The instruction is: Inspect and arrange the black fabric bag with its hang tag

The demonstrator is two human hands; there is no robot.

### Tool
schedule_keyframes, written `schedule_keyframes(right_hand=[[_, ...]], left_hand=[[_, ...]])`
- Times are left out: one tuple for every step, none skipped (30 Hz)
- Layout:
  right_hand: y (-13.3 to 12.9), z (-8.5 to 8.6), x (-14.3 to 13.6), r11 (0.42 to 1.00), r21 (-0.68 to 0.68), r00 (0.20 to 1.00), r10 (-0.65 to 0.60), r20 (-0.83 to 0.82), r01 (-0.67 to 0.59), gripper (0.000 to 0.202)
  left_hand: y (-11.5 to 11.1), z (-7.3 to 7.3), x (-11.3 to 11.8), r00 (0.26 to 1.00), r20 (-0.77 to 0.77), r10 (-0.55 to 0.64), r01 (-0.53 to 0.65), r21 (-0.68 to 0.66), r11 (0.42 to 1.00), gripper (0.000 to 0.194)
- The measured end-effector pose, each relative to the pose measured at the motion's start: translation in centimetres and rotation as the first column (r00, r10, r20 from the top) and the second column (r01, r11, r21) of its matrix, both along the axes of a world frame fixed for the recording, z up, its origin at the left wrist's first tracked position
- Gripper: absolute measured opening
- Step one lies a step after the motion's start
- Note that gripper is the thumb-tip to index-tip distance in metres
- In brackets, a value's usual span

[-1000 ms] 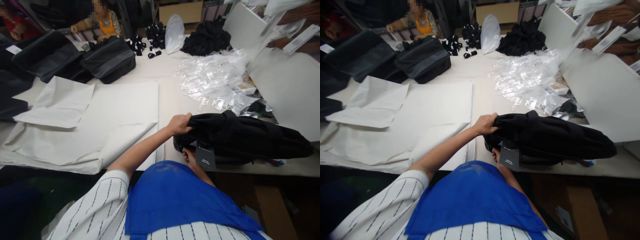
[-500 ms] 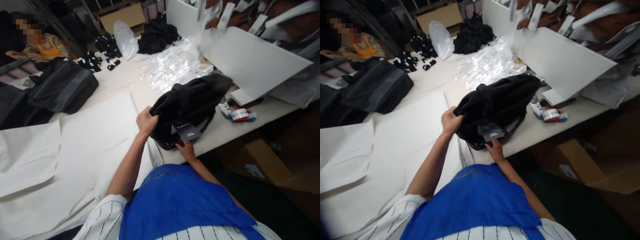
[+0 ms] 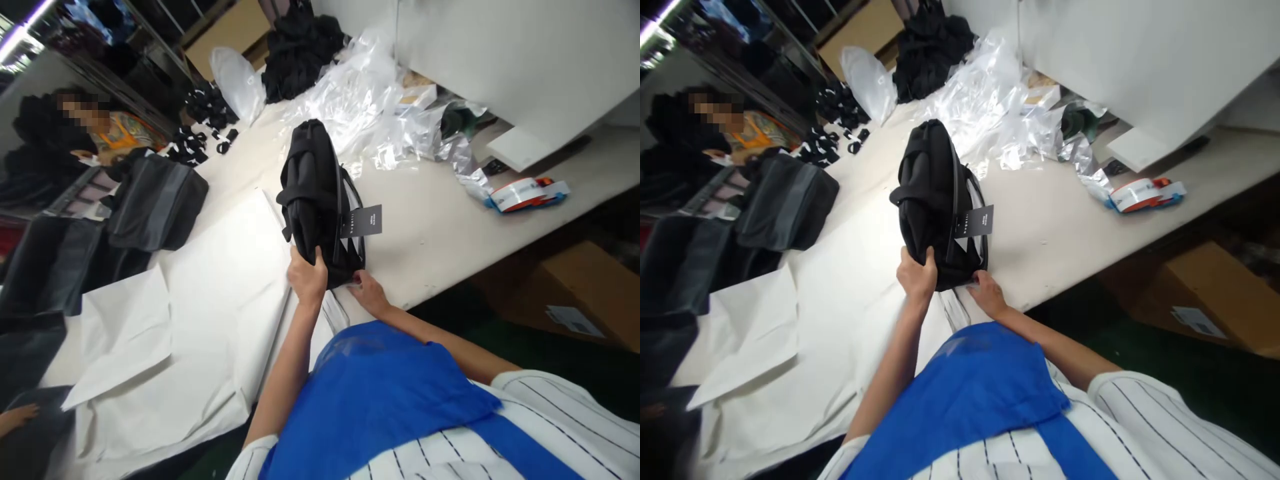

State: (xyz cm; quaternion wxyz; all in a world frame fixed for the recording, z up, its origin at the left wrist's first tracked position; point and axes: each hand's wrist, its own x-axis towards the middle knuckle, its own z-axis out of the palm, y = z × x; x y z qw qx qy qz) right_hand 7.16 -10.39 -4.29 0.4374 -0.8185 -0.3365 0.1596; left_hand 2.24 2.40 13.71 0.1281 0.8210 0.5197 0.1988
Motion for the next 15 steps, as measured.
schedule_keyframes(right_hand=[[0.2,-0.4,0.4,0.999,-0.019,0.999,-0.034,-0.001,0.034,0.025],[0.3,-0.7,0.8,0.997,-0.04,0.998,-0.061,0.004,0.062,0.025],[0.5,-0.8,1.2,0.995,-0.059,0.997,-0.078,0.012,0.079,0.025],[0.6,-0.9,1.5,0.994,-0.075,0.996,-0.084,0.022,0.086,0.024],[0.8,-0.8,1.8,0.993,-0.087,0.996,-0.08,0.033,0.083,0.023],[1.0,-0.7,2.1,0.993,-0.096,0.997,-0.069,0.044,0.073,0.021],[1.1,-0.6,2.3,0.993,-0.102,0.997,-0.055,0.055,0.06,0.02],[1.3,-0.4,2.5,0.993,-0.107,0.997,-0.037,0.064,0.044,0.018],[1.5,-0.3,2.8,0.993,-0.112,0.997,-0.02,0.073,0.028,0.016],[1.7,-0.2,3.0,0.993,-0.117,0.997,-0.003,0.079,0.013,0.014],[1.9,-0.2,3.2,0.993,-0.121,0.996,0.012,0.083,-0.001,0.012],[2.0,-0.2,3.4,0.992,-0.125,0.996,0.023,0.084,-0.012,0.011],[2.1,-0.3,3.6,0.991,-0.129,0.996,0.031,0.081,-0.021,0.012],[2.2,-0.4,3.7,0.991,-0.132,0.997,0.035,0.075,-0.025,0.012],[2.3,-0.5,3.8,0.991,-0.135,0.997,0.034,0.065,-0.025,0.013]], left_hand=[[-0.6,-0.1,0.6,0.999,-0.035,-0.027,0.027,-0.003,1.0,0.036],[-0.9,-0.1,1.1,0.997,-0.061,-0.045,0.045,-0.009,0.999,0.037],[-0.9,-0.1,1.4,0.995,-0.078,-0.054,0.053,-0.019,0.998,0.037],[-0.6,-0.1,1.6,0.995,-0.085,-0.057,0.055,-0.031,0.998,0.038],[0.0,0.0,1.6,0.995,-0.079,-0.059,0.055,-0.044,0.998,0.039],[0.7,0.0,1.6,0.996,-0.061,-0.064,0.06,-0.059,0.996,0.04],[1.6,-0.1,1.5,0.997,-0.027,-0.071,0.068,-0.081,0.994,0.04],[2.5,-0.2,1.4,0.997,0.023,-0.076,0.078,-0.112,0.991,0.039],[3.4,-0.3,1.3,0.993,0.087,-0.077,0.09,-0.154,0.984,0.038],[4.3,-0.5,1.2,0.985,0.157,-0.073,0.105,-0.208,0.972,0.037],[4.9,-0.6,1.2,0.972,0.227,-0.06,0.121,-0.269,0.955,0.038],[5.5,-0.8,1.2,0.957,0.288,-0.037,0.135,-0.328,0.935,0.038],[5.8,-1.0,1.2,0.941,0.338,-0.009,0.144,-0.378,0.914,0.039],[5.9,-1.1,1.3,0.926,0.376,0.022,0.148,-0.418,0.896,0.04],[5.9,-1.2,1.4,0.913,0.404,0.055,0.144,-0.448,0.882,0.04]])
